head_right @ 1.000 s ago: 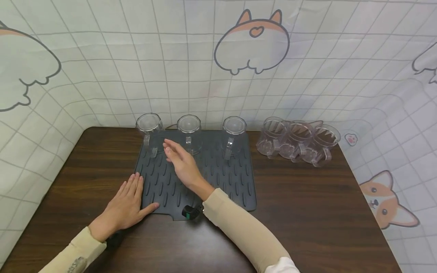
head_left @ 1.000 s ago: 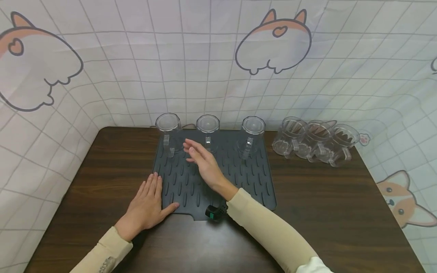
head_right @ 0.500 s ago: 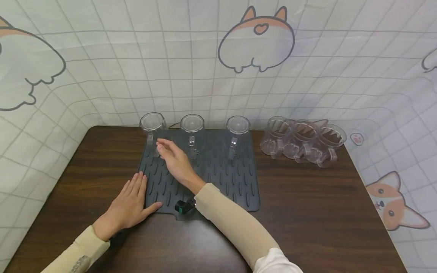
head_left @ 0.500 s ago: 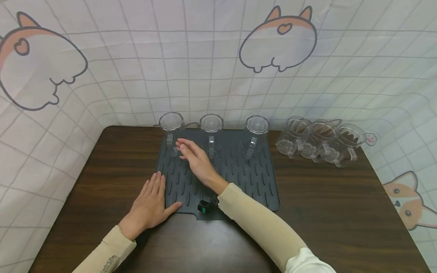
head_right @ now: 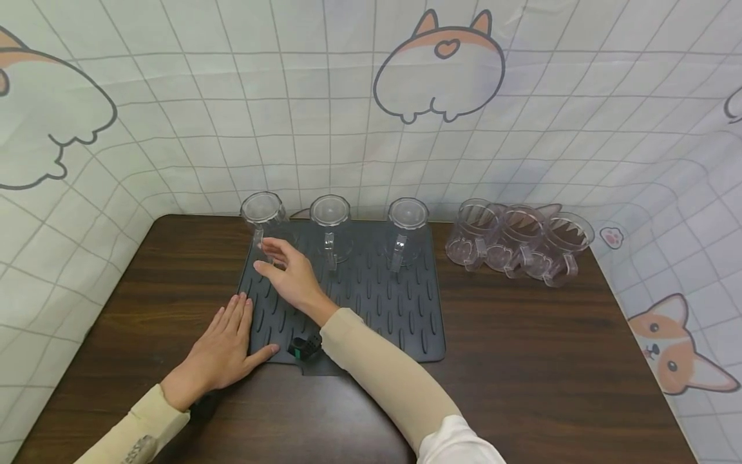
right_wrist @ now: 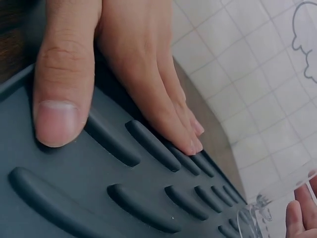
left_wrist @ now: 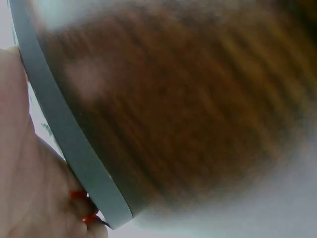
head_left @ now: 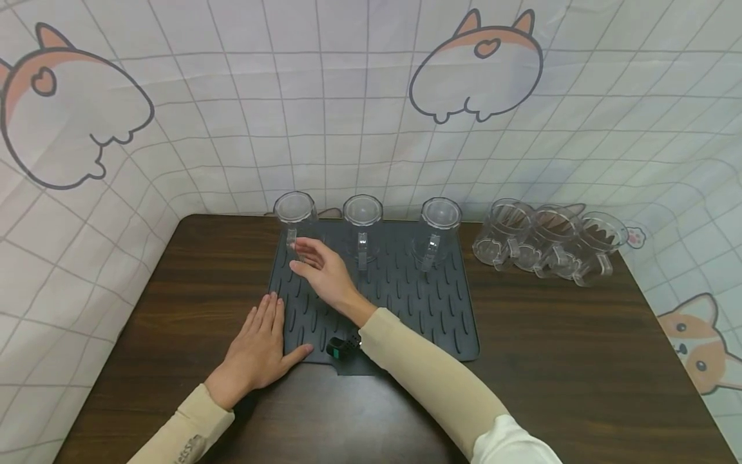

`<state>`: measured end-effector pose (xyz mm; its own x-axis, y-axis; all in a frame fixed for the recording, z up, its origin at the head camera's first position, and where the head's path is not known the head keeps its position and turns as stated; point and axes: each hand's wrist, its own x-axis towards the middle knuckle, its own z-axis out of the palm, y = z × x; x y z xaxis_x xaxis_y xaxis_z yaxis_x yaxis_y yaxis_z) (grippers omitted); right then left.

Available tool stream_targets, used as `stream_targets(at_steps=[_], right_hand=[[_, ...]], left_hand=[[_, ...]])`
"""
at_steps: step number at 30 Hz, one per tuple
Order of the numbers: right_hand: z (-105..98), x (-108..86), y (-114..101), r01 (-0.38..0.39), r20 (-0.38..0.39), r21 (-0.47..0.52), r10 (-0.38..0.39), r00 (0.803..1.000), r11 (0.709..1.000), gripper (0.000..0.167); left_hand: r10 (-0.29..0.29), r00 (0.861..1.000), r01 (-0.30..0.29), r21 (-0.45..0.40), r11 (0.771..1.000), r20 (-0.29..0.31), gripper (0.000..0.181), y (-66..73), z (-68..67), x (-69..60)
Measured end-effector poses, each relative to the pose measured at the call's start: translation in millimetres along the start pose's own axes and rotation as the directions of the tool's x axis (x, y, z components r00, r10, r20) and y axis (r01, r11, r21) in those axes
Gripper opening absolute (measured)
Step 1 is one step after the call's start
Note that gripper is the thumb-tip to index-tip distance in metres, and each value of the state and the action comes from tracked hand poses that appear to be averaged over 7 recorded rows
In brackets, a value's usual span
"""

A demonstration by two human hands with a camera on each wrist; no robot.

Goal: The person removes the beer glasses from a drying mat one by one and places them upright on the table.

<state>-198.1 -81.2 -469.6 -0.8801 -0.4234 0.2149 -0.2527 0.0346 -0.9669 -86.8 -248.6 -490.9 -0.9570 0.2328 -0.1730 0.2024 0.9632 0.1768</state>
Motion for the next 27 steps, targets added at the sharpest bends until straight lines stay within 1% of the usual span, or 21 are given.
stream_targets(at_steps=[6,12,21,27], right_hand=[[2.3,4.3,-0.4,-0.018,-0.019,-0.011,0.018,1.000,1.000,0.047],[4.6,7.7,0.9,-0.051,-0.063,-0.070,0.047,0.997,0.996,0.038],[6.6,9.2,2.7,-0.059,-0.114,-0.114,0.046,0.992,0.992,0.027],[6.8,11.4,3.3,-0.060,-0.151,-0.115,0.042,0.988,0.992,0.022]], left_hand=[[0.003,1.000,-0.003,0.003,1.000,-0.018,0.108,0.4,-1.1,-0.7],[0.001,1.000,-0.001,0.019,1.000,-0.022,0.107,-0.7,-0.5,0.0],[0.003,1.000,-0.002,0.009,1.000,-0.026,0.107,0.6,-1.2,-0.5],[0.000,1.000,0.001,0.018,1.000,-0.026,0.106,0.2,-0.8,0.3]])
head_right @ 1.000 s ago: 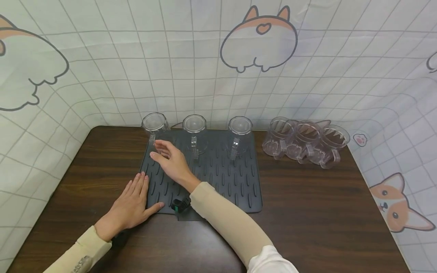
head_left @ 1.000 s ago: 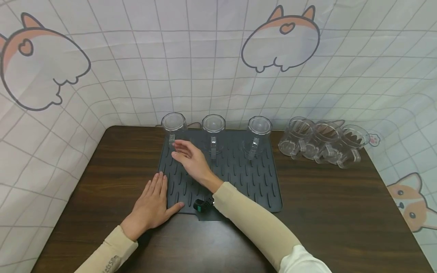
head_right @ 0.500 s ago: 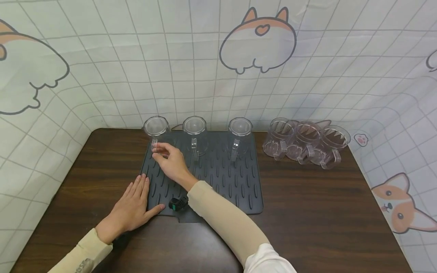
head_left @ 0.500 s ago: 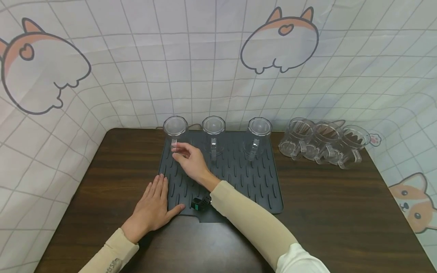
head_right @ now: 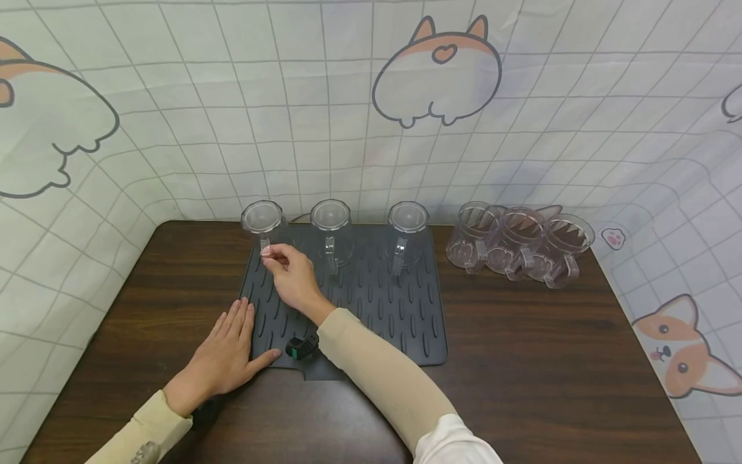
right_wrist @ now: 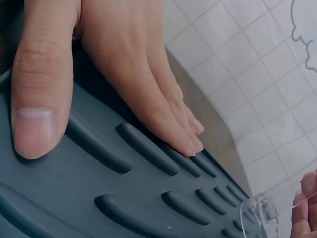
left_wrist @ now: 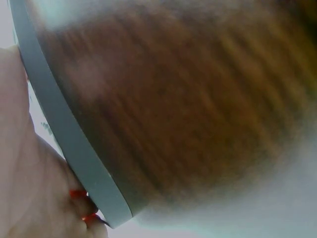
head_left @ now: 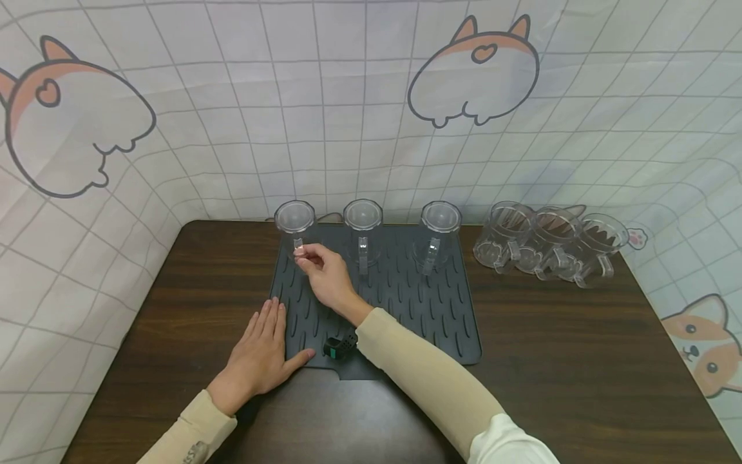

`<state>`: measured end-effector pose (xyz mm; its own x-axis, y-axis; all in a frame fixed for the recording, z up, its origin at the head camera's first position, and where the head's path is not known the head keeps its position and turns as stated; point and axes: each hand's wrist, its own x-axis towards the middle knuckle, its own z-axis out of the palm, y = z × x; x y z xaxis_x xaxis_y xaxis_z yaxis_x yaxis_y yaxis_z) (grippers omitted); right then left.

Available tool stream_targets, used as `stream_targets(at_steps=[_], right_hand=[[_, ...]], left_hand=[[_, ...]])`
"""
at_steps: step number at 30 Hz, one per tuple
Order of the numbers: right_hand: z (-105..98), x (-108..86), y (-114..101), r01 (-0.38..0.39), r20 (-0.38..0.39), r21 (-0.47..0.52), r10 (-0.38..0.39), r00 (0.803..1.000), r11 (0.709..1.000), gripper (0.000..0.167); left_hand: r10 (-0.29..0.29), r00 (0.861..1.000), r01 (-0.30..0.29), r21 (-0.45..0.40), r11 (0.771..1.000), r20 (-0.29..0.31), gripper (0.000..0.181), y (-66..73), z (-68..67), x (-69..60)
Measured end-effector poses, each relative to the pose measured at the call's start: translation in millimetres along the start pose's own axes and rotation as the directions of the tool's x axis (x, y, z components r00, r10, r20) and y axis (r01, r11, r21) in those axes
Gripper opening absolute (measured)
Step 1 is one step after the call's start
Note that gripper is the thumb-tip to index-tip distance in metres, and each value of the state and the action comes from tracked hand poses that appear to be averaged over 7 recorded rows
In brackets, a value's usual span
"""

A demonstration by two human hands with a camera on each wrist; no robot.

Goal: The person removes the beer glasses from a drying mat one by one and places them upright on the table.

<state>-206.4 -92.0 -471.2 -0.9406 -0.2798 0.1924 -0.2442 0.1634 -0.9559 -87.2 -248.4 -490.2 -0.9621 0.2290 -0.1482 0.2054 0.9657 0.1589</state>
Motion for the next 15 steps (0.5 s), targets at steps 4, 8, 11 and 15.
stream_targets(at_steps=[4,8,11,15], right_hand=[[-2.6,-1.0,-2.3,-0.001,-0.018,-0.008,0.001,1.000,1.000,0.021],[-3.5,-3.4,-3.9,-0.007,-0.023,-0.023,0.007,1.000,1.000,0.019],[-3.3,-5.2,-7.0,0.003,-0.024,-0.030,-0.004,1.000,1.000,0.019],[-3.9,-6.5,-14.0,0.018,-0.012,-0.027,-0.019,1.000,0.999,0.018]], left_hand=[[0.007,1.000,-0.007,0.000,1.000,-0.006,0.106,1.4,-0.4,-0.1],[0.011,1.000,-0.011,0.001,1.000,0.003,0.106,3.0,-1.5,-0.9],[0.010,1.000,-0.010,-0.001,1.000,0.006,0.106,3.3,-2.5,-0.8],[0.007,1.000,-0.007,-0.002,1.000,0.004,0.106,1.4,-2.1,-0.2]])
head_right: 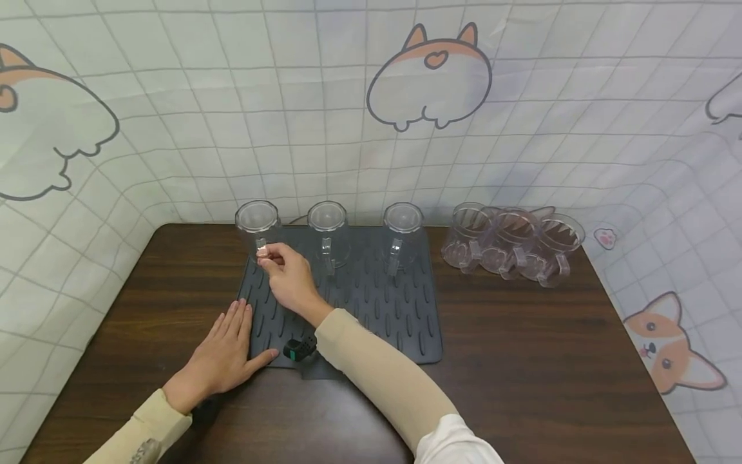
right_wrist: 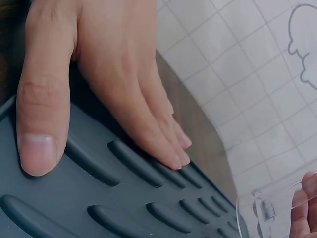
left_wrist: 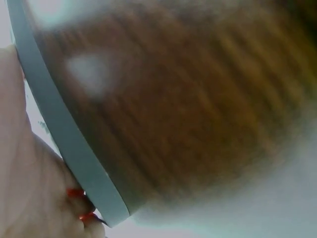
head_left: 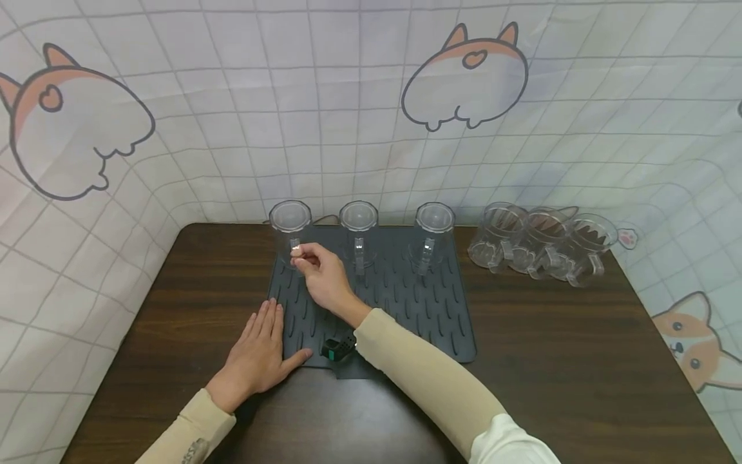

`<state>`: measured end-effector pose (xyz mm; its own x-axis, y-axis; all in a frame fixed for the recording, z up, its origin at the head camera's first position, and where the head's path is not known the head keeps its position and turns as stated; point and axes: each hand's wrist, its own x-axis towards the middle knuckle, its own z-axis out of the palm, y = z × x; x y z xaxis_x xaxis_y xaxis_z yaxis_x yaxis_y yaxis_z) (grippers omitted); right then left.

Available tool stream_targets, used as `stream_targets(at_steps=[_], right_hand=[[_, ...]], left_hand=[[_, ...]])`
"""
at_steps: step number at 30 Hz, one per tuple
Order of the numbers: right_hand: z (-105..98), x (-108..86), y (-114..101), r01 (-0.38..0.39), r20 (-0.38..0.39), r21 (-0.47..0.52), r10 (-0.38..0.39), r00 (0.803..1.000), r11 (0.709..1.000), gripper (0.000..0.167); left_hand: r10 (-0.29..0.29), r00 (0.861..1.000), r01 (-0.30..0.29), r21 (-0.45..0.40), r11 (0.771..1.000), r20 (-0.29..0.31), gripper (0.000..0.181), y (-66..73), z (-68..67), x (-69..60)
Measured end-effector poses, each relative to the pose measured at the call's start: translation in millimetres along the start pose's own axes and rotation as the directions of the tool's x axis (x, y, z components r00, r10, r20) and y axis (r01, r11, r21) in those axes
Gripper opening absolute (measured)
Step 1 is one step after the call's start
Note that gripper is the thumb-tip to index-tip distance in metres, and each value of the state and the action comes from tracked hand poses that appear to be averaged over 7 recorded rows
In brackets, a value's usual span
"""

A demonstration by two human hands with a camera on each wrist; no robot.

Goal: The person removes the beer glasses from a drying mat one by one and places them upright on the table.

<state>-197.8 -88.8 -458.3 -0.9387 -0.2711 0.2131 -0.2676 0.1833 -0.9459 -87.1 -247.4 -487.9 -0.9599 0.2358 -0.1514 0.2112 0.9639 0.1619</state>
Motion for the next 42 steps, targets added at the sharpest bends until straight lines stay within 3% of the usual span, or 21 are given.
stream_targets(at_steps=[11,19,30,42], right_hand=[[-14.3,-8.3,-10.5,0.016,0.066,0.051,-0.019,0.998,0.999,0.019],[-23.8,-14.2,-24.0,0.069,0.104,0.147,-0.085,0.991,0.987,0.020],[-33.5,-23.8,-36.5,0.071,0.160,0.137,-0.093,0.983,0.988,0.023],[-46.9,-40.3,-54.4,0.117,0.213,0.177,-0.154,0.965,0.977,0.021]], left_hand=[[-0.002,1.000,0.002,-0.004,1.000,0.029,0.108,1.8,0.6,3.0],[0.007,1.000,-0.007,0.009,1.000,0.007,0.107,3.3,-1.7,0.9],[0.013,1.000,-0.013,0.003,1.000,0.008,0.108,1.5,0.0,3.0],[0.026,1.000,-0.027,0.026,0.999,0.009,0.109,3.0,-0.7,2.2]])
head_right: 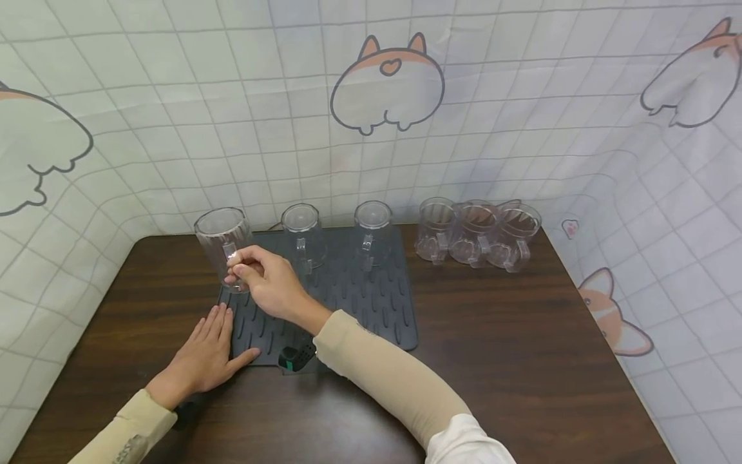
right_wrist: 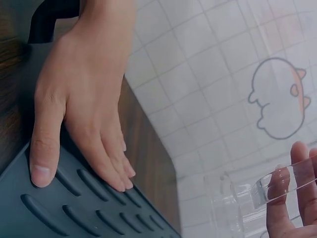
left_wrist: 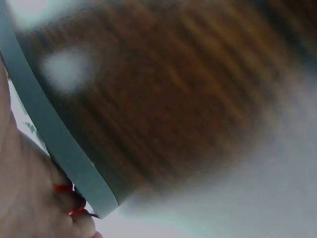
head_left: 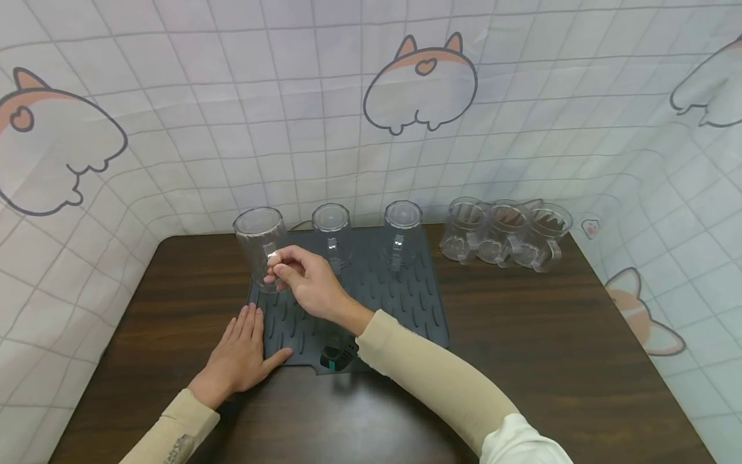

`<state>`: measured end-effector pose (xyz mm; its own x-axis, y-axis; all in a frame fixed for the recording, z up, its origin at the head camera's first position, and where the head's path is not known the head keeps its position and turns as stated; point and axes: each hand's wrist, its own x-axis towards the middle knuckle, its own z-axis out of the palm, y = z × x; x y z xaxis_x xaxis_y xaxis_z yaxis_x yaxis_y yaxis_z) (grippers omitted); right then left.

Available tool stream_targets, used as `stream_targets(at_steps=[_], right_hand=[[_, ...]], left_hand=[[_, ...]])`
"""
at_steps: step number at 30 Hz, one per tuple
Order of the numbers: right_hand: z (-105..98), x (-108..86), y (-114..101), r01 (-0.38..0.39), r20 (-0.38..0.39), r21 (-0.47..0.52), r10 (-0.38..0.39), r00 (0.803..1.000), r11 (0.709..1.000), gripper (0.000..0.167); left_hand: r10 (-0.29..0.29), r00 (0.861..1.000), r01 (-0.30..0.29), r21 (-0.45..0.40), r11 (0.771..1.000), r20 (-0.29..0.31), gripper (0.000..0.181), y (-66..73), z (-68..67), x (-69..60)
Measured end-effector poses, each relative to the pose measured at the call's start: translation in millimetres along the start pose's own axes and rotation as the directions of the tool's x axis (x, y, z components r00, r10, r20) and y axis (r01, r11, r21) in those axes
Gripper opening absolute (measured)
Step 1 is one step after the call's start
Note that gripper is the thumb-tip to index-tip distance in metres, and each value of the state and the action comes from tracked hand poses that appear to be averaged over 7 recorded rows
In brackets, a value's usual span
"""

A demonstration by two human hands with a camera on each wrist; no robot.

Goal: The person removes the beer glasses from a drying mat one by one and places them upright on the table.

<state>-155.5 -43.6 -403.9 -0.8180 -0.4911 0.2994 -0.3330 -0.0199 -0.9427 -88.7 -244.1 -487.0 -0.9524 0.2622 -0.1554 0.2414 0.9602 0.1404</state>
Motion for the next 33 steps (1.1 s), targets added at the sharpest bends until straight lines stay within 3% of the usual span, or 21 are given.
stream_targets(at_steps=[20,27,33], right_hand=[[-24.2,-29.6,-26.9,0.095,0.007,-0.005,-0.095,0.995,0.995,0.017],[-37.1,-37.8,-33.0,0.145,-0.016,-0.006,-0.145,0.989,0.989,0.015],[-47.9,-45.0,-38.2,0.170,-0.036,-0.012,-0.170,0.985,0.985,0.014]], left_hand=[[0.001,1.000,0.000,-0.015,1.000,0.029,0.113,-2.0,0.7,3.4],[0.011,1.000,-0.011,-0.025,1.000,-0.011,0.112,-2.2,2.6,1.7],[0.006,1.000,-0.006,-0.053,0.999,-0.007,0.113,-4.1,4.2,1.9]])
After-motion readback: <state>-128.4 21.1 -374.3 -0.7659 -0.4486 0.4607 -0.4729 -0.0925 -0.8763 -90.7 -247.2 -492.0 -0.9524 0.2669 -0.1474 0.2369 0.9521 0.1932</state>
